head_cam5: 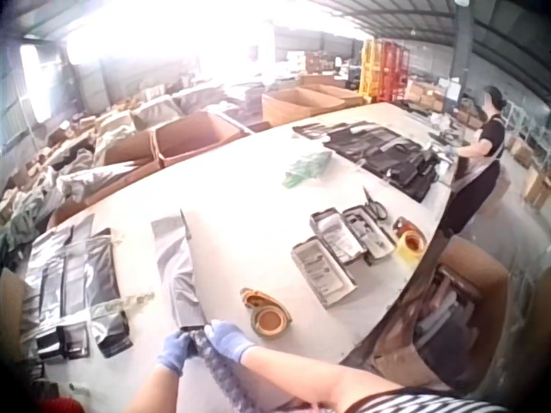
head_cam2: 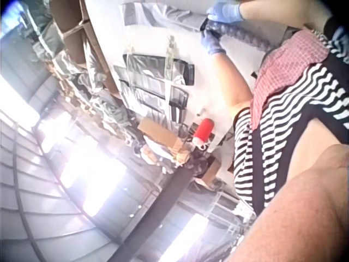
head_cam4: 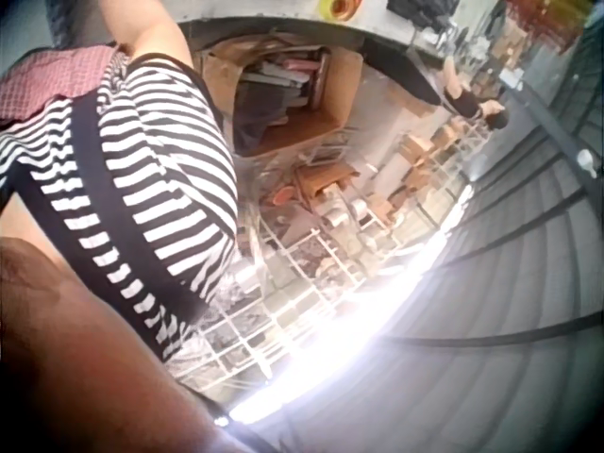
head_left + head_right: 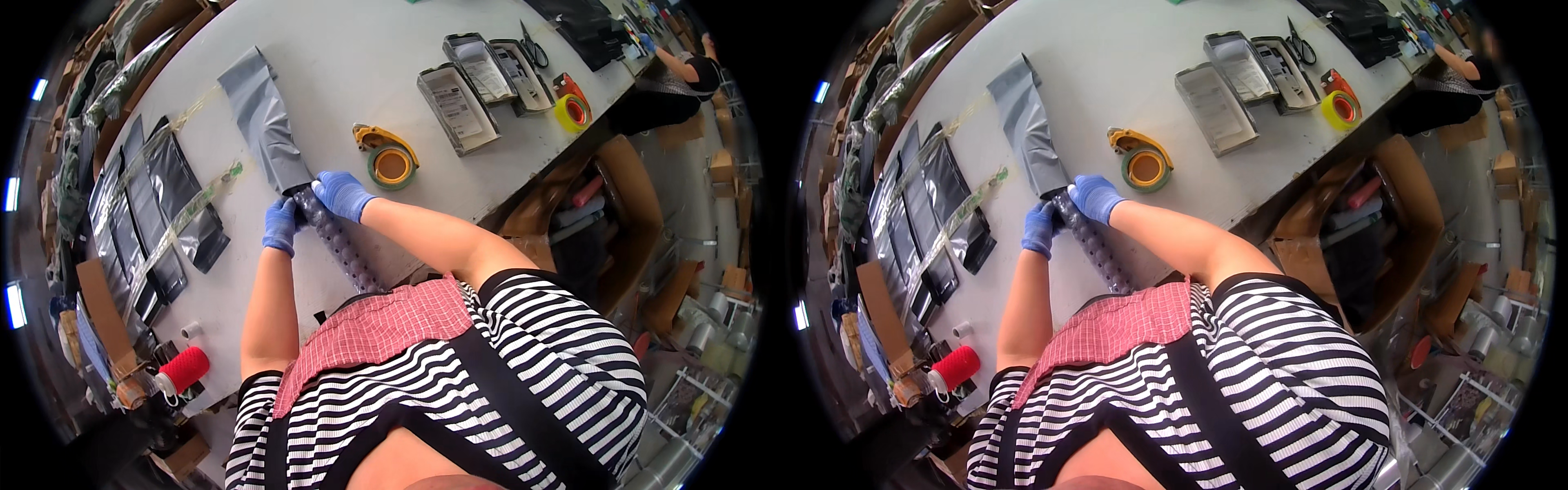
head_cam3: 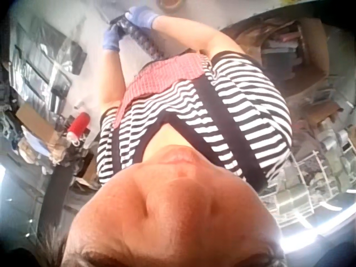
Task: The person packs small rectangular items into gray poly mailers using bubble wrap for cushioning. They affix shipping labels, seal the packages with a tape dispenser, and place the finished parcels into a cardboard box. The process is repeated for multiple items.
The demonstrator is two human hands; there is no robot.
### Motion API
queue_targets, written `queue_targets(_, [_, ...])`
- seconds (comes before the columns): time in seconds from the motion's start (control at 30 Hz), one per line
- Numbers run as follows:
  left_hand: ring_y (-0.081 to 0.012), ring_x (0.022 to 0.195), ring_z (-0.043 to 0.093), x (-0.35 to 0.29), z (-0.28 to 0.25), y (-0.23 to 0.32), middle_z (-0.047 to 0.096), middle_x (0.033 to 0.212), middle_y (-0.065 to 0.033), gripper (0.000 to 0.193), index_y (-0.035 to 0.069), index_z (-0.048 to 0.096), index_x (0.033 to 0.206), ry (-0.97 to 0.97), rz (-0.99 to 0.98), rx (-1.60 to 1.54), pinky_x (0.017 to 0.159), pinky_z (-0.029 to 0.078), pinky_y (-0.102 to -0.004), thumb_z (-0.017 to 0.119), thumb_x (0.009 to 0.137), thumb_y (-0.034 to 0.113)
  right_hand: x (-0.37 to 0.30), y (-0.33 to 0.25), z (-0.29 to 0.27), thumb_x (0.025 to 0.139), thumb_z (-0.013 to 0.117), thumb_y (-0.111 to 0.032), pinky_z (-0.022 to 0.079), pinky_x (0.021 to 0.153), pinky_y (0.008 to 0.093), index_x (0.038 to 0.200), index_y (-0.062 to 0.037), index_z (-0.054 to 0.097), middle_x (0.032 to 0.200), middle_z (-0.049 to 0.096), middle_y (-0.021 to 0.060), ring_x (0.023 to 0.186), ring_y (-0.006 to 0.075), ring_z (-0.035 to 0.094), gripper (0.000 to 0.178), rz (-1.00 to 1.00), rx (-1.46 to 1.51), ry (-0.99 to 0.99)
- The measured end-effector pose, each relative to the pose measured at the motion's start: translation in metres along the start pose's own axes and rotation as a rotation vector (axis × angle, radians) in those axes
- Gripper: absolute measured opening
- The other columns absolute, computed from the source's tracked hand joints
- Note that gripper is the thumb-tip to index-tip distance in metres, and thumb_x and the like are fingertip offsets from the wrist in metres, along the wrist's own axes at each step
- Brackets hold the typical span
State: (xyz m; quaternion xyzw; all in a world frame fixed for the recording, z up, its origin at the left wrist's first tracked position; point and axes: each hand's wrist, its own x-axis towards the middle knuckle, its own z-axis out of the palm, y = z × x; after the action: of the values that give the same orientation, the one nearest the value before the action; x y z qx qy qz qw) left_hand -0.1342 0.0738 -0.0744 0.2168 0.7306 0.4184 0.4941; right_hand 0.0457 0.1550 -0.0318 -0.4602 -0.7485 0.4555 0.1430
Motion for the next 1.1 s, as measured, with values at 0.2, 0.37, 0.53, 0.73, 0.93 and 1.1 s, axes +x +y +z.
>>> queue_targets(0.2, [-0.0189,0.066,0.068,-0.011,0.008,0.010,0.069,0.085,-0.0089,0.021,0.003,0.066,0.104,0.002,0.028,-0.021,0.054,0.056,-0.0297,0.053,0.097,0.018,0.015,0.012,0.000,0.086,0.055,-0.014,0.052,0.084,0.0479,0.094,-0.0007,0.068,0.093,0.069,0.0237,0.092,0.0420,0.067,0.021,-0.073,-0.236,-0.084])
queue_targets(0.37, [-0.0181,0.067,0.067,-0.098,0.002,0.005,0.069,0.079,-0.0104,0.024,-0.001,0.066,0.104,-0.146,0.214,0.164,0.057,0.054,-0.0280,0.053,0.097,0.018,-0.063,0.023,-0.025,0.085,0.056,-0.015,0.051,0.075,0.0515,0.086,0.0012,0.065,0.086,0.065,0.0275,0.084,0.0475,0.063,0.018,-0.278,-0.008,-0.017])
queue_targets(0.53, [-0.0208,0.092,0.066,-0.167,0.024,-0.115,0.072,0.100,-0.0132,0.027,0.001,0.068,0.115,-0.521,-0.222,0.265,0.085,0.052,-0.0323,0.058,0.093,0.014,-0.157,0.115,-0.020,0.081,0.058,-0.016,0.053,0.079,0.0447,0.105,-0.0042,0.071,0.096,0.069,0.0250,0.086,0.0402,0.067,0.029,-0.114,0.074,-0.745])
queue_targets(0.73, [-0.0193,0.073,0.068,-0.110,0.033,-0.024,0.071,0.084,-0.0114,0.030,-0.002,0.068,0.106,-0.491,-0.076,0.365,0.065,0.054,-0.0310,0.060,0.091,0.022,-0.091,0.082,-0.021,0.082,0.058,-0.018,0.054,0.072,0.0425,0.093,-0.0030,0.071,0.085,0.068,0.0238,0.080,0.0366,0.069,0.023,-0.147,-0.162,-0.423])
queue_targets(0.93, [-0.0180,0.072,0.068,-0.075,0.018,-0.021,0.070,0.086,-0.0095,0.024,0.001,0.066,0.108,-0.529,-0.021,0.412,0.060,0.055,-0.0310,0.059,0.094,0.020,-0.080,0.038,-0.041,0.081,0.058,-0.019,0.054,0.069,0.0436,0.088,0.0008,0.069,0.084,0.066,0.0267,0.078,0.0413,0.067,0.024,-0.180,-0.230,-0.404])
queue_targets(1.1, [-0.0180,0.065,0.063,-0.116,0.008,-0.066,0.068,0.087,-0.0092,0.026,0.001,0.068,0.109,-0.163,-0.121,0.177,0.056,0.053,-0.0319,0.056,0.094,0.019,-0.108,0.081,-0.069,0.090,0.059,-0.026,0.055,0.066,0.0347,0.103,-0.0014,0.067,0.087,0.070,0.0166,0.072,0.0252,0.069,0.029,0.047,0.163,-0.566])
